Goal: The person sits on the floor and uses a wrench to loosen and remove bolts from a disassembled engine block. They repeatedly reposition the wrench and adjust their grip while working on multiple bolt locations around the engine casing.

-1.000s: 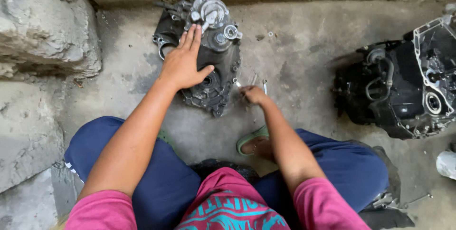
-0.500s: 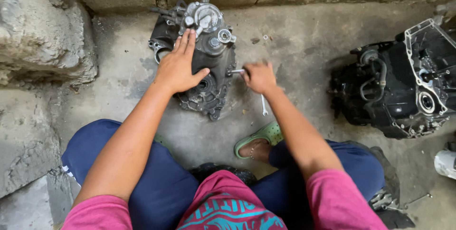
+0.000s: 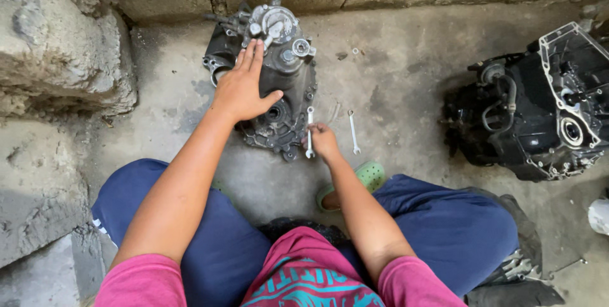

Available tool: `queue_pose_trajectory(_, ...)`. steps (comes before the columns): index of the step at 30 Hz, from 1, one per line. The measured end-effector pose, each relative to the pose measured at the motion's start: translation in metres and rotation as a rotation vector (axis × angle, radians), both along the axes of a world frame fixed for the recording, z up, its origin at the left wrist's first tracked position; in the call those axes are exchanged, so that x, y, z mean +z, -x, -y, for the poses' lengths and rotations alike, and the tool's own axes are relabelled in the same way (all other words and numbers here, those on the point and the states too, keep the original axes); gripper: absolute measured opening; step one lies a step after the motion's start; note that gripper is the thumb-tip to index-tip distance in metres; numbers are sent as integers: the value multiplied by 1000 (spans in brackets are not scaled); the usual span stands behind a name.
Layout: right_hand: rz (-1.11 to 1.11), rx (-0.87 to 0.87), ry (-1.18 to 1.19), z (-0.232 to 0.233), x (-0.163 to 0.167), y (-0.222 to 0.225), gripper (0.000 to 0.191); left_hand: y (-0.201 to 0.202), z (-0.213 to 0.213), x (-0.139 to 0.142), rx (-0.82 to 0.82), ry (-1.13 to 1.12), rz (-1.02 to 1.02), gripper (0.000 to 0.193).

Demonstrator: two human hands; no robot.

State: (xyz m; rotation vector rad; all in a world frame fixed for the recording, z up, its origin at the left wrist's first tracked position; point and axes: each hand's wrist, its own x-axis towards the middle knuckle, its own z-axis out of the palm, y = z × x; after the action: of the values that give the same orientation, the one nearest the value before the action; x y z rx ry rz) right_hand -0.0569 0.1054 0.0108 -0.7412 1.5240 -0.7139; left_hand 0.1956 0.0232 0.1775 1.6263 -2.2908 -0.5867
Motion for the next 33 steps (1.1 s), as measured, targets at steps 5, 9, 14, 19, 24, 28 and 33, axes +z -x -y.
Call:
queue_pose_trajectory(5, 59, -60, -48, -3, 1, -11, 22, 0, -1, 1, -1, -5, -15, 116)
queue_pose_trajectory(9, 87, -139, -18, 6, -6, -3, 26, -1, -1, 4, 1, -19, -1, 115)
queue_pose_trajectory(14, 69, -172, 23, -2, -6, 5, 24, -1, 0, 4, -13, -19, -8, 116)
queue_pose_trajectory(19, 132, -118, 7, -8, -3, -8, 30, -3, -4, 2, -20, -3, -33, 117)
queue_pose_trajectory(24, 58, -123, -95, -5, -11, -12, 28, -3, -1, 3, -19, 4, -19, 118)
queue_pose_trajectory(28, 139, 40, -153, 7, -16, 18, 23, -2, -1, 3, -16, -2, -13, 118)
queue_pose_trajectory(33, -861, 953, 40, 78, 19, 69, 32, 1, -2, 1, 18, -31, -9, 120)
